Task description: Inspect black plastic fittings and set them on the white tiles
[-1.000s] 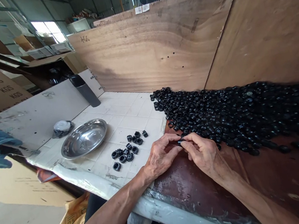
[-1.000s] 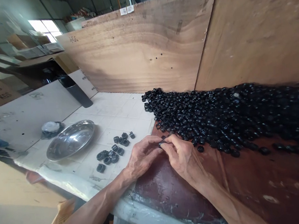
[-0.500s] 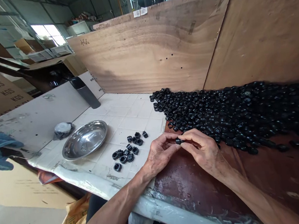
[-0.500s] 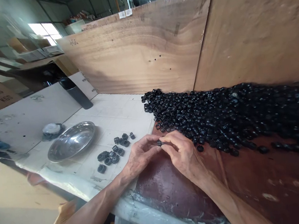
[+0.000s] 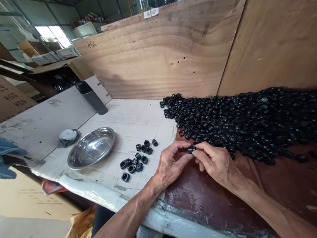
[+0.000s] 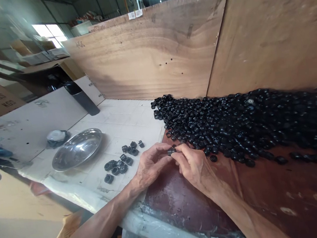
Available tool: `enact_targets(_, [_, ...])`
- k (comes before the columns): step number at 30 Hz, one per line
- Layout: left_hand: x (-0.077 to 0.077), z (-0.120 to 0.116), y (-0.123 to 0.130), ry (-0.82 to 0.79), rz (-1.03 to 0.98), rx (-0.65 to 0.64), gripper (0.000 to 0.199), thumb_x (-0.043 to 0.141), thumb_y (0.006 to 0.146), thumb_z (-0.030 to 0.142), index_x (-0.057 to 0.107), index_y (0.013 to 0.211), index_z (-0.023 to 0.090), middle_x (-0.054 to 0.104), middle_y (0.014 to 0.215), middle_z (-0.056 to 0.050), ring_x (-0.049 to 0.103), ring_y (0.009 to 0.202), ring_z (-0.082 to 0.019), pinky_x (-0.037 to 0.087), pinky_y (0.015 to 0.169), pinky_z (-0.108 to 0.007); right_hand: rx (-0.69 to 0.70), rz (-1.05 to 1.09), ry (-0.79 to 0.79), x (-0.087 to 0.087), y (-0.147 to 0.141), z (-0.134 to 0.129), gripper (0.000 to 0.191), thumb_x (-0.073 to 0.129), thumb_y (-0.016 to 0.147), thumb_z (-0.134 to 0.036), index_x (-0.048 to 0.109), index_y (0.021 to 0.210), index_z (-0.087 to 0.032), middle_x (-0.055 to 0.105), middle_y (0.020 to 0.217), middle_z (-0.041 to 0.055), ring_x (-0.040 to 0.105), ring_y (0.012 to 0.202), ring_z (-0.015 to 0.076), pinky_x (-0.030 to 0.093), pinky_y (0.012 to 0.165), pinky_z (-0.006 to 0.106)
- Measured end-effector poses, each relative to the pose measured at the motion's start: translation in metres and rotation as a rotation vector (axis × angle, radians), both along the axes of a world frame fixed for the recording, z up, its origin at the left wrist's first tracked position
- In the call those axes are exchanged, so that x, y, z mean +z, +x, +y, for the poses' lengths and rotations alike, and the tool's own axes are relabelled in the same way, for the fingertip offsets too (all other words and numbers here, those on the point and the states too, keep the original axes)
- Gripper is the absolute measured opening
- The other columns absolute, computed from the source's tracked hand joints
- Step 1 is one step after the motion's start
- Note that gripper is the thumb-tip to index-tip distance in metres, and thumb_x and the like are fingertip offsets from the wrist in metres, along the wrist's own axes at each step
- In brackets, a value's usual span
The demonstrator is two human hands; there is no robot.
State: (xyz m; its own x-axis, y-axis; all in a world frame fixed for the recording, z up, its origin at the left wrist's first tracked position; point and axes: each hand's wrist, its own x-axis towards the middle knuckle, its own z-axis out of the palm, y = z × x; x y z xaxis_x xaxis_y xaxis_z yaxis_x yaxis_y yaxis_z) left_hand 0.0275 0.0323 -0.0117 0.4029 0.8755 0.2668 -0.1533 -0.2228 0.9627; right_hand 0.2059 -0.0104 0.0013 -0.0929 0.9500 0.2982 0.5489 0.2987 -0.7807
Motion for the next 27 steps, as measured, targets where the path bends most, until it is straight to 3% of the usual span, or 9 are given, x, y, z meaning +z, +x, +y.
enact_targets(3, [-0.002, 0.001, -0.004, 0.226, 0.127, 0.023, 0.024, 0.071, 0.088, 0.024, 0.068, 0.111, 0.018, 0.071, 0.113, -0.009, 0.068, 0.105, -0.021, 0.057, 0.093, -0.035, -0.048, -0.063, -0.017, -0.001, 0.001, 0.000, 0.038, 0.044, 0.104, -0.040, 0.056, 0.073, -0.022, 0.056, 0.057, -0.0038, 0.053, 0.051, 0.0121, 0.042, 0.057, 0.025])
enact_targets(5, [-0.003, 0.001, -0.004, 0.266, 0.151, 0.020, 0.024, 0.069, 0.089, 0.024, 0.068, 0.112, 0.018, 0.070, 0.114, -0.010, 0.068, 0.106, -0.022, 0.058, 0.091, -0.035, -0.068, -0.086, -0.022, -0.001, 0.000, 0.000, 0.046, 0.041, 0.105, -0.042, 0.051, 0.064, -0.022, 0.052, 0.054, -0.0034, 0.051, 0.051, 0.0123, 0.039, 0.055, 0.025])
enact_targets(7, [-0.002, 0.000, -0.003, 0.179, 0.101, 0.020, 0.024, 0.071, 0.089, 0.026, 0.068, 0.111, 0.018, 0.071, 0.113, -0.010, 0.069, 0.102, -0.021, 0.059, 0.089, -0.034, -0.080, -0.050, -0.022, 0.000, -0.001, -0.001, 0.042, 0.042, 0.104, -0.043, 0.055, 0.069, -0.022, 0.054, 0.056, -0.0032, 0.051, 0.052, 0.0126, 0.039, 0.053, 0.024])
enact_targets(11, [0.001, -0.001, 0.000, 0.001, -0.040, 0.001, 0.024, 0.074, 0.087, 0.027, 0.067, 0.108, 0.018, 0.072, 0.109, -0.008, 0.071, 0.098, -0.021, 0.059, 0.091, -0.035, -0.056, 0.030, 0.017, 0.003, -0.002, -0.001, 0.022, 0.055, 0.098, -0.039, 0.063, 0.104, -0.020, 0.067, 0.075, -0.0005, 0.061, 0.063, 0.0148, 0.046, 0.060, 0.024])
enact_targets(15, [0.001, 0.000, -0.001, 0.038, 0.028, 0.033, 0.026, 0.074, 0.086, 0.027, 0.068, 0.110, 0.017, 0.071, 0.111, -0.009, 0.071, 0.099, -0.021, 0.059, 0.090, -0.034, -0.087, -0.064, 0.049, 0.003, 0.000, -0.001, 0.039, 0.052, 0.099, -0.041, 0.055, 0.066, -0.021, 0.050, 0.055, -0.0036, 0.049, 0.052, 0.0122, 0.038, 0.055, 0.025])
enact_targets(19, [0.004, -0.001, -0.003, 0.029, 0.013, 0.043, 0.025, 0.073, 0.087, 0.028, 0.068, 0.108, 0.017, 0.071, 0.112, -0.009, 0.071, 0.097, -0.019, 0.058, 0.089, -0.032, -0.079, -0.015, 0.034, 0.004, 0.001, -0.002, 0.031, 0.060, 0.095, -0.044, 0.060, 0.075, -0.020, 0.057, 0.062, -0.0032, 0.052, 0.056, 0.0121, 0.039, 0.055, 0.024])
enact_targets(22, [0.006, -0.001, -0.003, 0.015, 0.009, 0.042, 0.023, 0.073, 0.087, 0.026, 0.068, 0.108, 0.017, 0.071, 0.109, -0.009, 0.071, 0.096, -0.019, 0.058, 0.088, -0.031, -0.060, -0.039, 0.028, 0.006, 0.000, -0.003, 0.034, 0.062, 0.094, -0.043, 0.057, 0.068, -0.021, 0.057, 0.061, -0.0026, 0.051, 0.056, 0.0126, 0.039, 0.055, 0.025])
enact_targets(25, [0.004, -0.001, -0.002, -0.002, -0.018, 0.008, 0.022, 0.072, 0.088, 0.025, 0.067, 0.107, 0.017, 0.071, 0.109, -0.009, 0.071, 0.097, -0.020, 0.058, 0.090, -0.034, -0.053, 0.034, 0.032, 0.009, -0.001, -0.003, 0.017, 0.063, 0.092, -0.038, 0.066, 0.091, -0.021, 0.067, 0.077, -0.0002, 0.060, 0.066, 0.0148, 0.046, 0.062, 0.024])
enact_targets(27, [0.003, -0.001, -0.002, 0.021, 0.009, 0.000, 0.022, 0.072, 0.088, 0.024, 0.068, 0.109, 0.017, 0.071, 0.109, -0.009, 0.070, 0.100, -0.021, 0.057, 0.093, -0.035, -0.091, 0.036, 0.024, 0.011, 0.000, -0.002, 0.017, 0.061, 0.094, -0.036, 0.066, 0.087, -0.022, 0.067, 0.074, -0.0006, 0.061, 0.065, 0.0151, 0.047, 0.063, 0.024])
